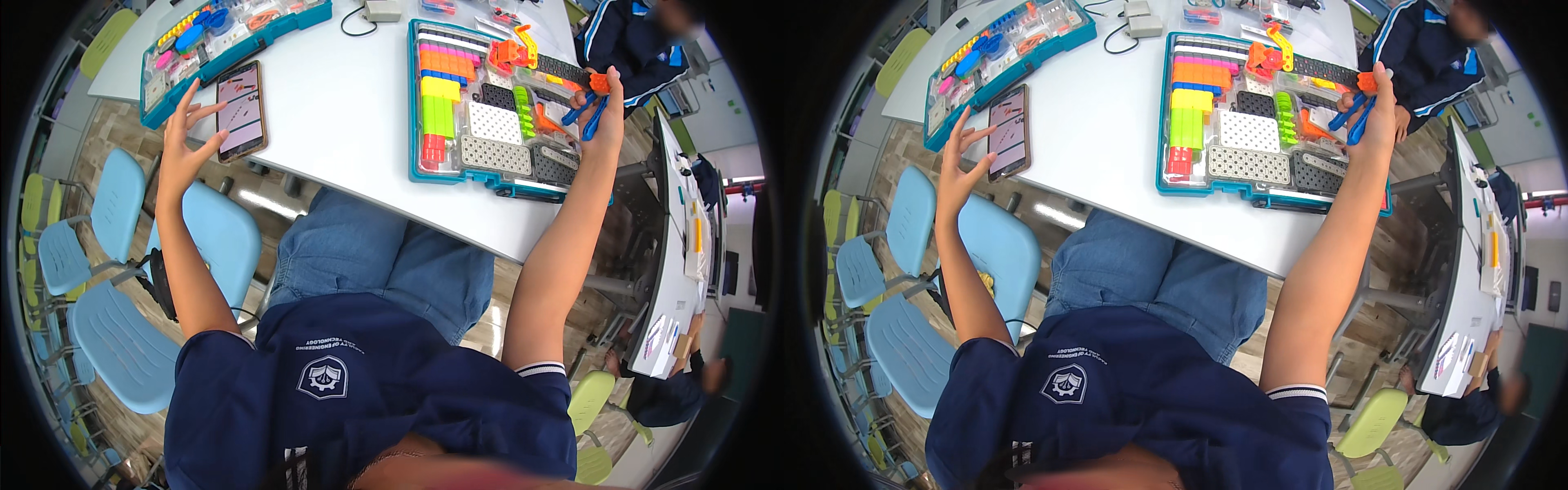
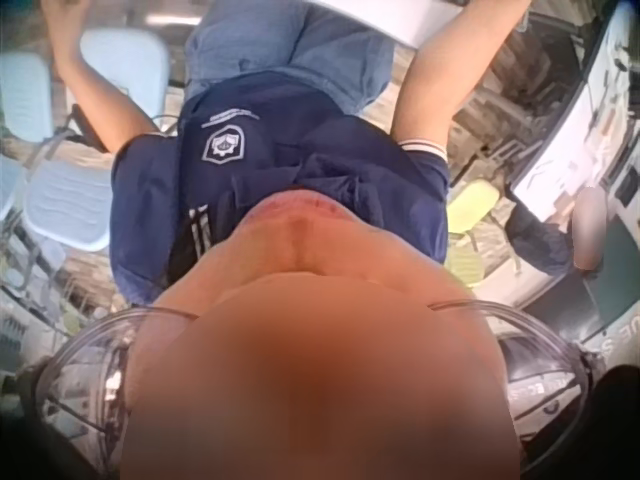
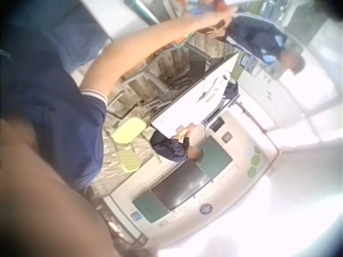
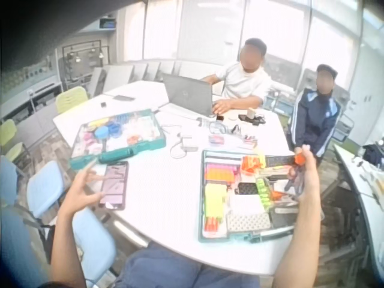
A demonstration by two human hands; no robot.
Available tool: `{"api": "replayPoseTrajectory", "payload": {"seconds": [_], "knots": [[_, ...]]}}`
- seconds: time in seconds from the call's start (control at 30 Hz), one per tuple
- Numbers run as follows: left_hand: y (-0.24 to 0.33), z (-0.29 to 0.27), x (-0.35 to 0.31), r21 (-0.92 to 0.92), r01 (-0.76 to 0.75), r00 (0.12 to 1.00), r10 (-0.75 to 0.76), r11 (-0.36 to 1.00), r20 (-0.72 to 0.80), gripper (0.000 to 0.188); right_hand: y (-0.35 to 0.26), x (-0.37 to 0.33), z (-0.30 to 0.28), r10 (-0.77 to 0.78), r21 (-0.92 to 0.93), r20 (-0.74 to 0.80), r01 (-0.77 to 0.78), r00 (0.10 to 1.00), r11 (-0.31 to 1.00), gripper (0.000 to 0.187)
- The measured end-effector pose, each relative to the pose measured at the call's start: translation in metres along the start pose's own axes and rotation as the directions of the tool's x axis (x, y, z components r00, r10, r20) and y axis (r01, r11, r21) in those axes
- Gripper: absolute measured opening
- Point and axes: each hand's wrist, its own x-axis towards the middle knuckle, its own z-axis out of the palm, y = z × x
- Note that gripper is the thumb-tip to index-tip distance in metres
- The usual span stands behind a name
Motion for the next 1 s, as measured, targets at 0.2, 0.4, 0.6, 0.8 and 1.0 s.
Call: {"api": "replayPoseTrajectory", "payload": {"seconds": [0.2,0.4,0.6,0.8,1.0], "knots": [[-0.003,0.003,0.000,0.089,-0.005,1.000,0.003,0.996,0.028,0.082,-0.001,0.000,-0.001,0.020,0.015,0.022,-0.020,1.000,1.000,0.035],[-0.003,0.004,0.001,0.015,-0.020,1.000,0.020,1.000,0.023,0.084,-0.002,-0.003,0.002,0.013,0.043,0.059,-0.015,0.998,0.999,0.033],[-0.001,0.008,-0.002,-0.078,-0.001,1.000,0.000,0.997,-0.005,0.082,-0.003,-0.005,0.005,0.005,0.008,0.035,-0.005,0.999,1.000,0.034],[-0.006,0.007,0.000,-0.230,0.043,0.993,-0.067,0.972,-0.096,0.063,-0.003,-0.009,0.008,0.058,-0.045,0.097,-0.054,0.994,0.998,0.038],[-0.008,0.008,0.002,-0.256,0.109,0.953,-0.174,0.961,-0.247,0.049,0.001,-0.013,0.013,0.131,-0.209,0.120,-0.104,0.984,0.972,0.040]]}}
